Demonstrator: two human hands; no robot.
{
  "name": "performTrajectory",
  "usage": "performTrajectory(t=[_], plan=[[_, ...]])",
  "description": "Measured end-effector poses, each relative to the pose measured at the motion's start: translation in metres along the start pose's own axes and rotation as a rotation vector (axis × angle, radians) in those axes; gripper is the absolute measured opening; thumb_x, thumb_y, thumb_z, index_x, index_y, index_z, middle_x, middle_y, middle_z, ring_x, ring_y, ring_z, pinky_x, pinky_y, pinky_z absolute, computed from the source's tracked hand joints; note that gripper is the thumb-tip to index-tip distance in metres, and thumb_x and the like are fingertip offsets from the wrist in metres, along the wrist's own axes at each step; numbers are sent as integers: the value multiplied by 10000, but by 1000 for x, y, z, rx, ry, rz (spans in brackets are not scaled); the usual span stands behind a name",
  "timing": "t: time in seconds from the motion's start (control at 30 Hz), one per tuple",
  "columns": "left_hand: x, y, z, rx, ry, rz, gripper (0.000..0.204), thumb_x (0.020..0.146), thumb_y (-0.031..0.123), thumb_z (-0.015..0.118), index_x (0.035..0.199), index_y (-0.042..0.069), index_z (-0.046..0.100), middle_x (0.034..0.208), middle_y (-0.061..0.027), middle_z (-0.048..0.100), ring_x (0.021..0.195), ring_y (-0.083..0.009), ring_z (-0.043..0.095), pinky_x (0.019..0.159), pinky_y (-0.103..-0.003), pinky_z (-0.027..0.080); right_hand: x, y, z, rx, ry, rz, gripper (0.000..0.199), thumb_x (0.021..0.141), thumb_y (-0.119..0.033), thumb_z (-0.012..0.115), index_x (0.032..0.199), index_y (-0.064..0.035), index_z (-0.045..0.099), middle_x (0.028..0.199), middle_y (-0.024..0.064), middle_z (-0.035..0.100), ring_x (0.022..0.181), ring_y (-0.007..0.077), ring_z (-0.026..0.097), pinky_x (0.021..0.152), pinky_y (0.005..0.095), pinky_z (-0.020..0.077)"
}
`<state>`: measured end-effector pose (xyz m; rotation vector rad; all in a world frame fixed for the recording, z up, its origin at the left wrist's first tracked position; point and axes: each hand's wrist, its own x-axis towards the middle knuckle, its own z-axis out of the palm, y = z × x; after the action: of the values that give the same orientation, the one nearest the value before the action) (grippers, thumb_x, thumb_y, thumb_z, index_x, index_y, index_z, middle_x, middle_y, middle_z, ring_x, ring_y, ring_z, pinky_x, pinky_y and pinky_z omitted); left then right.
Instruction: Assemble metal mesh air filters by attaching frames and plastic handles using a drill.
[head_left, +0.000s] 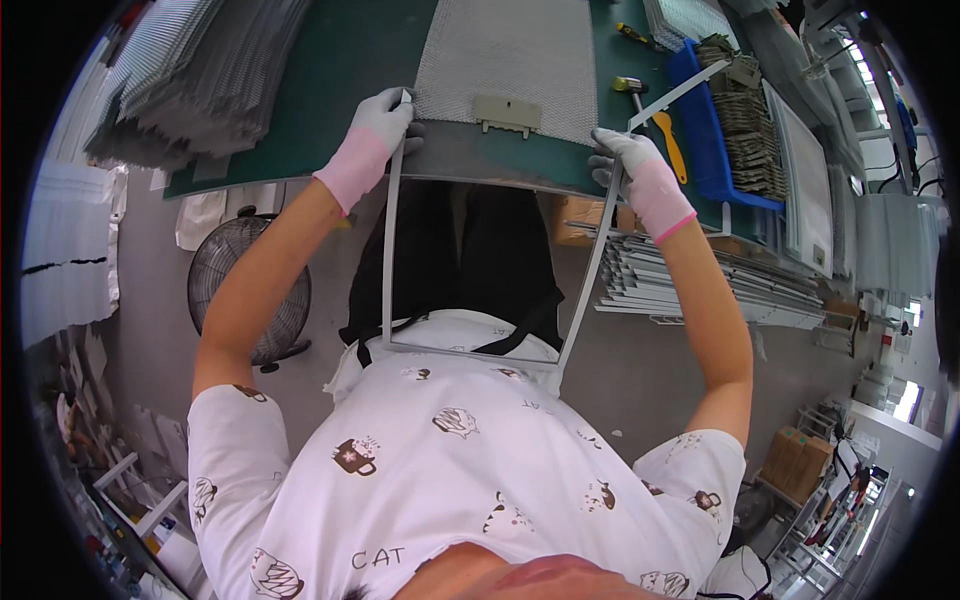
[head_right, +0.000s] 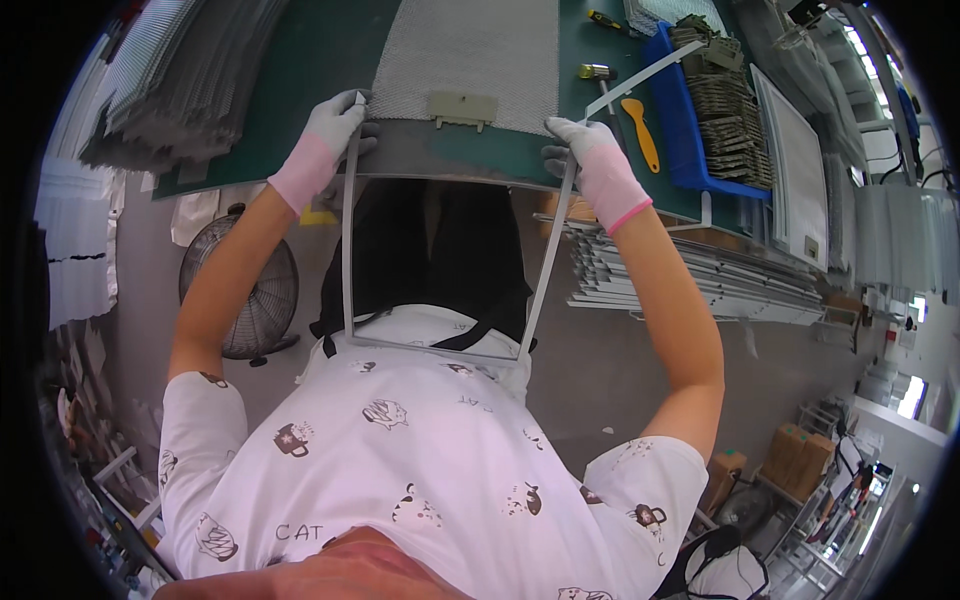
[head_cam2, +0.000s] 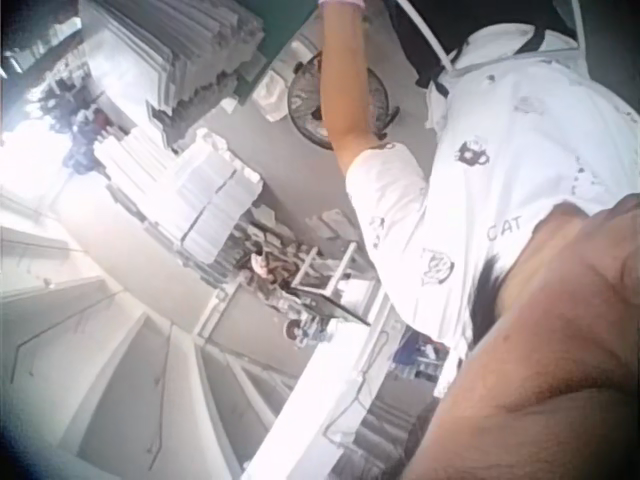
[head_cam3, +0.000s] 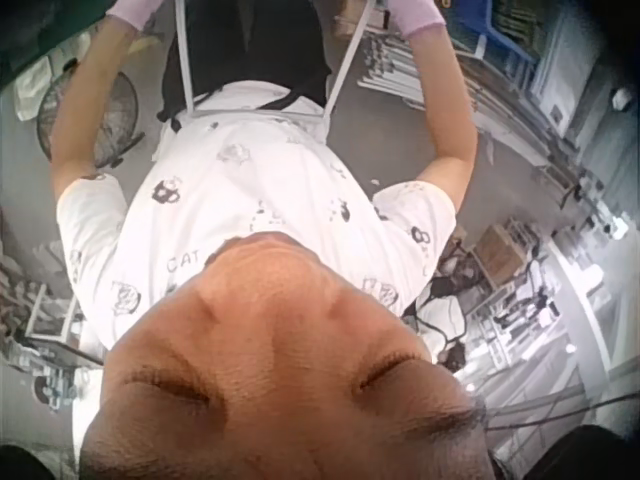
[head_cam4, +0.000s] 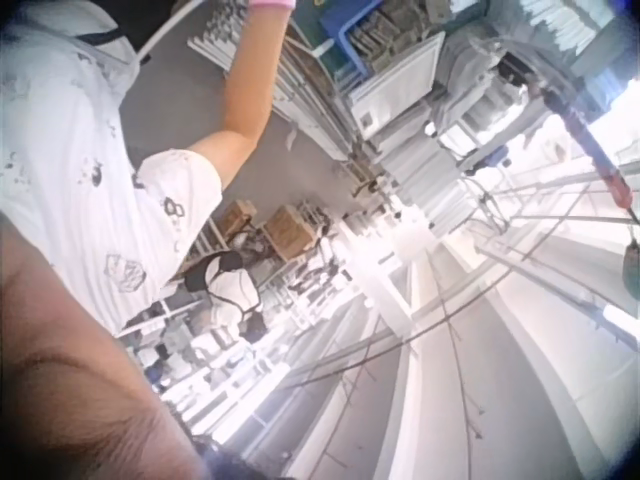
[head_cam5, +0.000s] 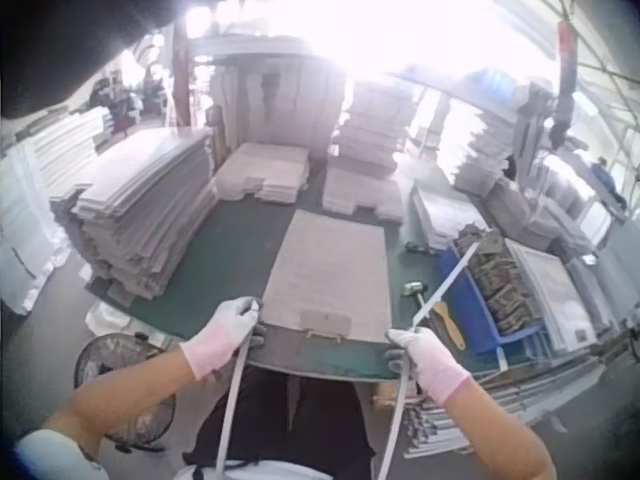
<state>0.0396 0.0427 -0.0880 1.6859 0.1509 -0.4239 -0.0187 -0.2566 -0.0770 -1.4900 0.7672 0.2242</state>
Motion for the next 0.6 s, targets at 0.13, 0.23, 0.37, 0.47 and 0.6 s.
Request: performTrajectory(t=[0.13, 0.23, 0.37, 0.47, 0.6], plan=[[10, -5, -6, -30, -4, -68, 301, 962, 126, 440, 1227, -14, 473, 1044, -83, 525, 872, -166, 590, 765, -277, 548, 11, -4, 0, -29, 62, 72, 182, 844, -179, 683, 939, -67, 574, 785, 9, 525, 588, 92, 495, 500, 236, 440], [10, -11, -8, -141, 5, -74, 295, 948, 98, 442, 1216, -20, 475, 1030, -81, 529, 867, -169, 592, 766, -279, 545, 11, 3, 1, -15, -25, -34, 280, 823, -176, 704, 1005, -61, 524, 823, 37, 520, 602, 96, 502, 504, 248, 446], [11, -15, -11, -261, 21, -49, 267, 939, 118, 446, 1162, -10, 519, 971, -78, 543, 810, -151, 588, 673, -241, 519, 10, 11, -10, 164, -134, -141, 207, 890, -98, 598, 1044, -51, 468, 830, 29, 515, 541, 74, 412, 468, 206, 376], [8, -17, -7, -301, 71, -5, 260, 942, 163, 462, 1127, 0, 544, 918, -68, 545, 735, -132, 565, 597, -227, 484, 12, 15, -17, 318, -263, -149, 211, 890, -101, 600, 1041, -49, 461, 825, 28, 511, 534, 62, 397, 461, 201, 342], [9, -21, -7, -307, 167, 3, 270, 942, 241, 505, 1084, 17, 558, 811, -35, 529, 639, -119, 525, 549, -235, 452, 17, 18, -26, 414, -386, -225, 176, 895, -74, 580, 1026, -45, 465, 787, 17, 486, 520, 52, 359, 454, 200, 299]])
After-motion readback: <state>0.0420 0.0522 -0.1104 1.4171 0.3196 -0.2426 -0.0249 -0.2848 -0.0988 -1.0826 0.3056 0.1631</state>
